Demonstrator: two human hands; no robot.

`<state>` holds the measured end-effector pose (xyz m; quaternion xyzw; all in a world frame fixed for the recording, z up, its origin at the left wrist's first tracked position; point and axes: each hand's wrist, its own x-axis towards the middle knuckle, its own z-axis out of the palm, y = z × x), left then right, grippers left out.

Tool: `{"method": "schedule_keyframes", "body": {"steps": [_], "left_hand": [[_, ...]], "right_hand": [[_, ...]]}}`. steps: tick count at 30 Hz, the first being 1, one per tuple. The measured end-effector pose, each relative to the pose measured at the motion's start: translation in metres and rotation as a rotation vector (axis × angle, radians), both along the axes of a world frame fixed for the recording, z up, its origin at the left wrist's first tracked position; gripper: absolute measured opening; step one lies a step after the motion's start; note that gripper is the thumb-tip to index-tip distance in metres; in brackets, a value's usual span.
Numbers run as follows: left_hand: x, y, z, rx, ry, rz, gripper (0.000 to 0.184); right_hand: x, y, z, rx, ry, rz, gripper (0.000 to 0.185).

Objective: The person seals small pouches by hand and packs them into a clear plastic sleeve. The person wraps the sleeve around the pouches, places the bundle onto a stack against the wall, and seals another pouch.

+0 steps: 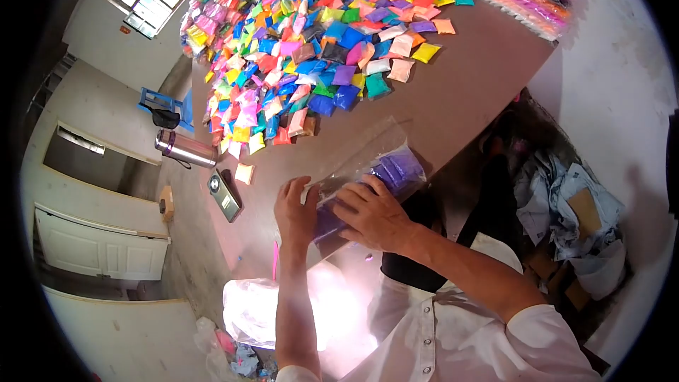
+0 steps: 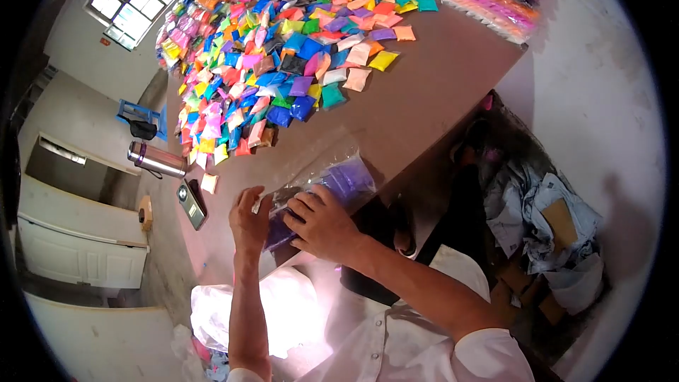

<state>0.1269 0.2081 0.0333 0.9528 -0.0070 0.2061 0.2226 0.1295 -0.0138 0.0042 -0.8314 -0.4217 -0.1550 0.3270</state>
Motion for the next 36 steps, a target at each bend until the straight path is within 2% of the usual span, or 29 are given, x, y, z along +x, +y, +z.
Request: {"method": "schedule_keyframes", "body": {"steps": [1, 4, 6, 8, 12, 16, 21, 24, 33, 36], "left_hand": [[0.003, 0.003, 0.004, 0.111, -0.068, -0.02, 0.03], [0.017, 0.009, 0.018, 0.239, -0.167, -0.038, 0.034], [0.023, 0.027, 0.012, 0.187, -0.078, -0.03, 0.029], [0.026, 0.044, 0.007, -0.088, 0.195, -0.115, 0.018], [0.008, 0.034, 0.029, -0.143, 0.214, -0.106, 0.008], [-0.02, 0.015, 0.049, -0.012, 0.091, -0.153, 0.01], [-0.051, 0.0, 0.041, 0.169, -0.064, -0.229, 0.017], [-0.067, -0.008, 0.033, 0.247, -0.067, -0.257, 0.019], [-0.075, -0.02, 0.035, 0.278, -0.007, -0.281, 0.018], [-0.077, -0.016, 0.029, 0.282, -0.01, -0.287, 0.02]], "right_hand": [[0.0, 0.0, 0.001, -0.014, -0.008, -0.001, 0.054], [-0.001, 0.0, 0.001, -0.023, -0.013, 0.0, 0.055], [0.0, 0.0, 0.0, -0.018, -0.011, 0.0, 0.055], [0.001, 0.001, -0.001, -0.038, -0.026, -0.01, 0.056], [0.0, 0.003, -0.003, -0.065, -0.049, -0.026, 0.054], [0.002, 0.004, -0.004, -0.081, -0.057, -0.017, 0.051], [0.004, 0.003, -0.006, -0.073, -0.088, -0.013, 0.051], [0.005, 0.002, -0.004, -0.076, -0.039, 0.001, 0.047], [0.007, -0.003, -0.007, -0.027, -0.141, -0.034, 0.05], [0.006, -0.004, -0.008, -0.027, -0.068, -0.001, 0.049]]}}
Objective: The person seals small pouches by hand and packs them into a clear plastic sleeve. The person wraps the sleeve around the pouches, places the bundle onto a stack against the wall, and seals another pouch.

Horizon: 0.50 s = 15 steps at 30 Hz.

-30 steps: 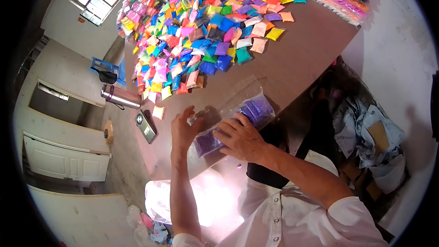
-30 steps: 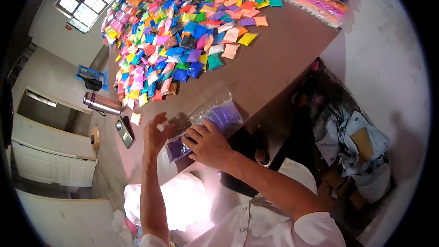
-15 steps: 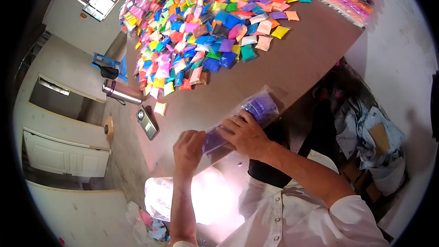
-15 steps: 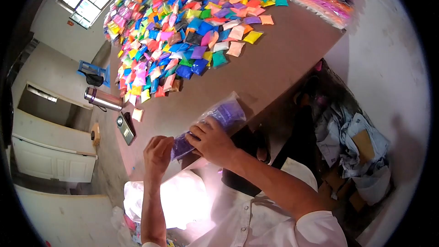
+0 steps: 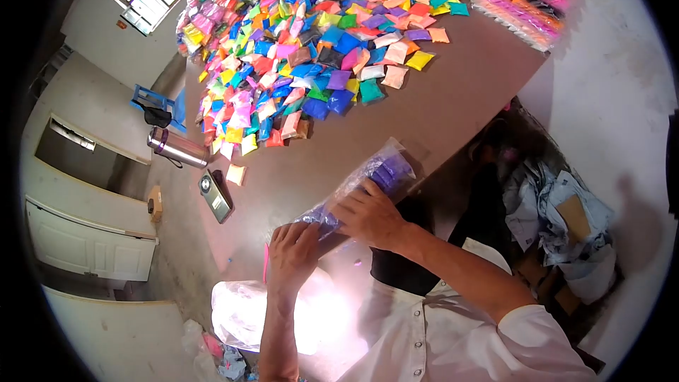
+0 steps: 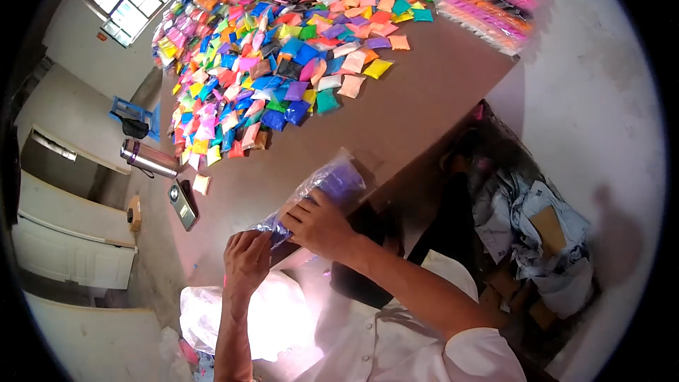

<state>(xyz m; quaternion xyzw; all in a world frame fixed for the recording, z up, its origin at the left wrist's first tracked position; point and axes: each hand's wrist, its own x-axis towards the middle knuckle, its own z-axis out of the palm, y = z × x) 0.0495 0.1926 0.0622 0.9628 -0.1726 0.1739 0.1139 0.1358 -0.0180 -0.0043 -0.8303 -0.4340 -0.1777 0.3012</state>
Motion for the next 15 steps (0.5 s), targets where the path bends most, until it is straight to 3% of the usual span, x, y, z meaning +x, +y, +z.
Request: {"method": "schedule_keyframes", "body": {"steps": [12, 15], "left_hand": [[-0.007, -0.001, -0.004, -0.005, 0.027, 0.034, 0.038], [-0.006, -0.001, -0.007, -0.007, 0.012, 0.029, 0.037]], "right_hand": [[0.008, -0.035, 0.015, 0.163, -0.12, 0.105, 0.037], [0.023, -0.057, 0.036, 0.256, -0.163, -0.047, 0.04]]}}
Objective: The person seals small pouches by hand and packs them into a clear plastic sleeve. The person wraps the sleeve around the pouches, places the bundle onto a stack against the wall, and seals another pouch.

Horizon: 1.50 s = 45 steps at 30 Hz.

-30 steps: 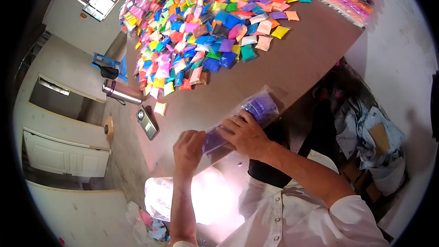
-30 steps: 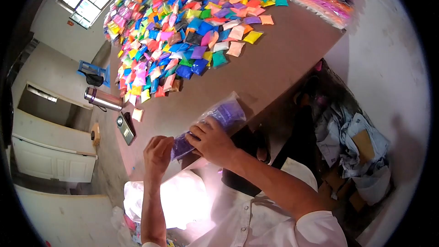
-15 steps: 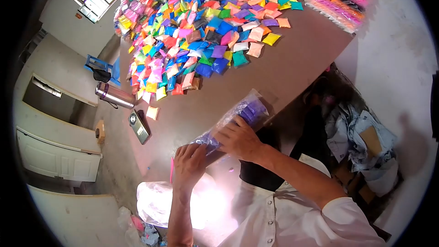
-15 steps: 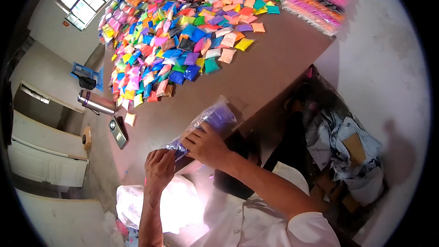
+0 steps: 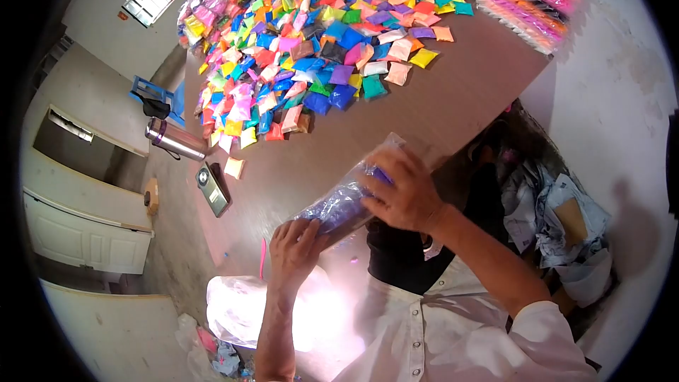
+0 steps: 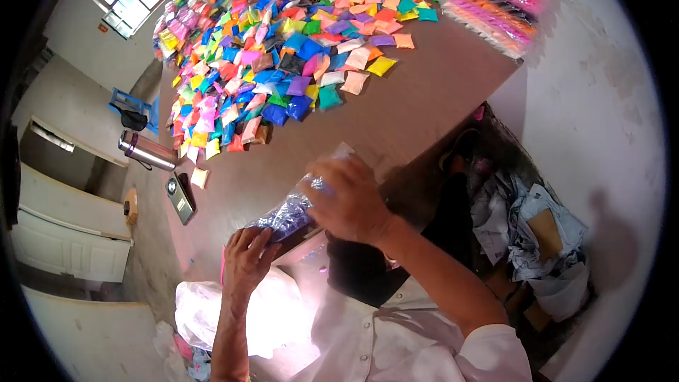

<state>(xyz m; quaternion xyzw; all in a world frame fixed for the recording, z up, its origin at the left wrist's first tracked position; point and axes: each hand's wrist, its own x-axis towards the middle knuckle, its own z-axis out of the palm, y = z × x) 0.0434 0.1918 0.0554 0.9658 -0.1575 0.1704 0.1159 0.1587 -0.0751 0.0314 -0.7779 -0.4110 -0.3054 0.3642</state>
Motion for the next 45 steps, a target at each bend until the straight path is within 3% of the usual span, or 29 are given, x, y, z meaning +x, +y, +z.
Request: {"method": "schedule_keyframes", "body": {"steps": [2, 6, 9, 18, 27, 29, 32, 34, 37, 45], "left_hand": [[0.002, 0.0, -0.001, 0.0, -0.012, -0.008, 0.037], [0.001, 0.001, -0.001, -0.017, -0.018, -0.014, 0.033], [-0.001, 0.001, -0.001, -0.02, 0.003, 0.001, 0.033], [0.001, 0.0, 0.002, -0.074, -0.003, 0.002, 0.035], [0.004, 0.004, 0.005, -0.078, 0.021, 0.019, 0.036], [0.004, 0.005, 0.006, -0.072, 0.028, 0.021, 0.038], [0.006, 0.005, 0.007, -0.064, 0.034, 0.036, 0.045], [0.011, 0.0, 0.015, -0.053, 0.055, 0.065, 0.059], [0.018, -0.004, 0.023, 0.023, 0.1, 0.038, 0.063], [0.028, 0.017, 0.011, 0.044, -0.013, -0.008, 0.043]], "right_hand": [[0.014, -0.014, 0.019, -0.133, 0.064, -0.168, 0.042], [0.034, -0.029, 0.0, -0.203, 0.137, -0.114, 0.042], [0.037, -0.032, -0.007, -0.2, 0.35, -0.051, 0.041], [0.049, -0.024, -0.013, 0.058, 0.53, 0.005, 0.041], [0.064, -0.01, -0.02, 0.029, 0.424, 0.102, 0.015], [0.063, -0.004, -0.024, 0.016, 0.279, 0.055, 0.01], [0.064, -0.002, -0.02, -0.037, 0.115, 0.011, 0.014], [0.064, 0.001, -0.024, -0.045, 0.098, 0.019, 0.015], [0.061, 0.001, -0.029, -0.058, 0.085, 0.044, 0.017], [0.055, 0.001, -0.032, -0.054, 0.023, 0.047, 0.026]]}}
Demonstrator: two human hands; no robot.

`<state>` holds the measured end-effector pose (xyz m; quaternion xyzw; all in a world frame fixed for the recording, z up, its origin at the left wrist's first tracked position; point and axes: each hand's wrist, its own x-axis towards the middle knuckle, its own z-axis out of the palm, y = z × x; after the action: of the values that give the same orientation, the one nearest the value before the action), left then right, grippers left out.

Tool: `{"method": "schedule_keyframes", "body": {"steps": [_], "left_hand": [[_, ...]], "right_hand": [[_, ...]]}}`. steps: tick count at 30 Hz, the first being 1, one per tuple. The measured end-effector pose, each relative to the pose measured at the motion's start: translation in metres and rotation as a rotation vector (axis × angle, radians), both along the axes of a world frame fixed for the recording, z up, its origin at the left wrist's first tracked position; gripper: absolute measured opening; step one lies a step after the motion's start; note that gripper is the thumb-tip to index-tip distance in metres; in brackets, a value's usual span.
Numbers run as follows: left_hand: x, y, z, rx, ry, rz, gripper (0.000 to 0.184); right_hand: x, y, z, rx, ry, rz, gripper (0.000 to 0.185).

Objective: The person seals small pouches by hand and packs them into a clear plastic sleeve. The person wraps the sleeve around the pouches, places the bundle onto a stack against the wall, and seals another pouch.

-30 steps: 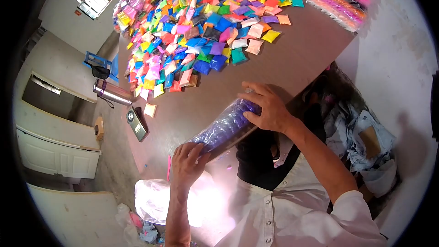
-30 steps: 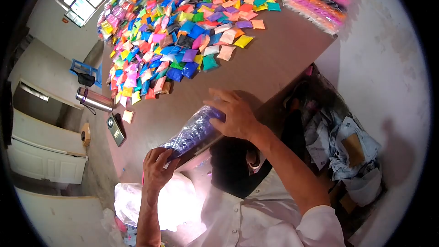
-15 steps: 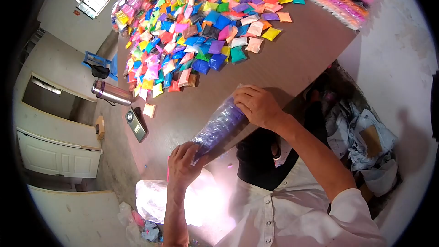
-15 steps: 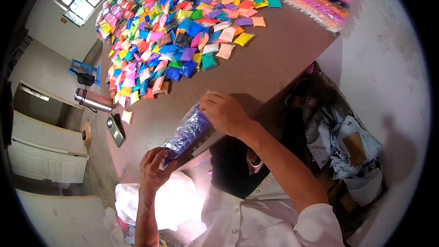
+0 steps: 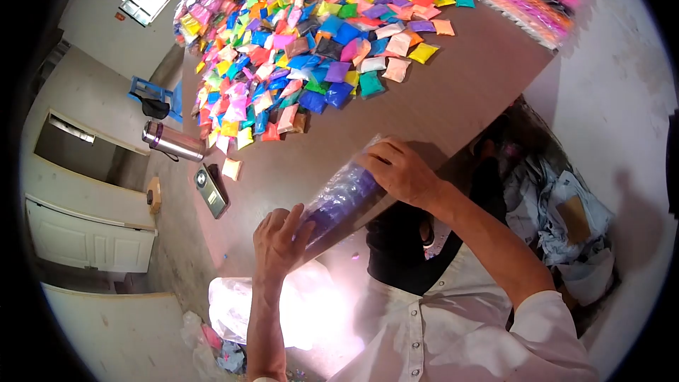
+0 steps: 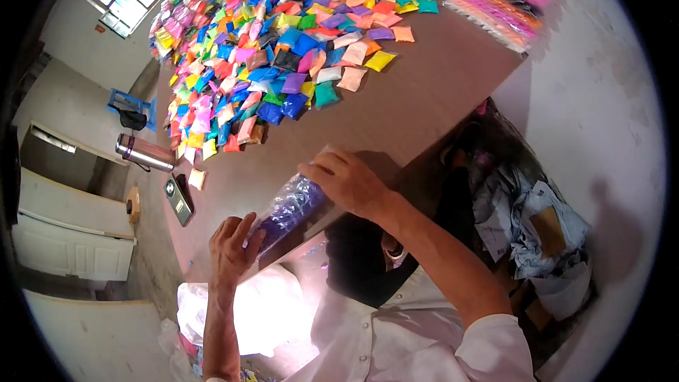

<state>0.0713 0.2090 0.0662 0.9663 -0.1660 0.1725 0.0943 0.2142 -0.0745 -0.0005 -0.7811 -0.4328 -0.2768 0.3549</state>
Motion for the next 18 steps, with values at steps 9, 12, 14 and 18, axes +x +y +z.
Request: {"method": "schedule_keyframes", "body": {"steps": [9, 12, 14, 18], "left_hand": [[-0.008, 0.0, -0.001, 0.085, -0.024, -0.002, 0.034], [-0.01, -0.001, -0.002, 0.143, -0.021, -0.011, 0.034], [-0.011, -0.001, -0.002, 0.149, -0.023, -0.004, 0.034], [-0.015, -0.003, 0.001, 0.157, 0.019, 0.0, 0.035]], "right_hand": [[-0.004, -0.002, 0.001, -0.033, 0.031, -0.01, 0.026], [-0.005, -0.004, 0.001, -0.044, -0.028, -0.05, 0.024], [-0.005, -0.004, 0.001, -0.056, -0.01, -0.048, 0.023], [-0.005, -0.015, 0.003, -0.129, 0.006, -0.011, 0.023]]}}
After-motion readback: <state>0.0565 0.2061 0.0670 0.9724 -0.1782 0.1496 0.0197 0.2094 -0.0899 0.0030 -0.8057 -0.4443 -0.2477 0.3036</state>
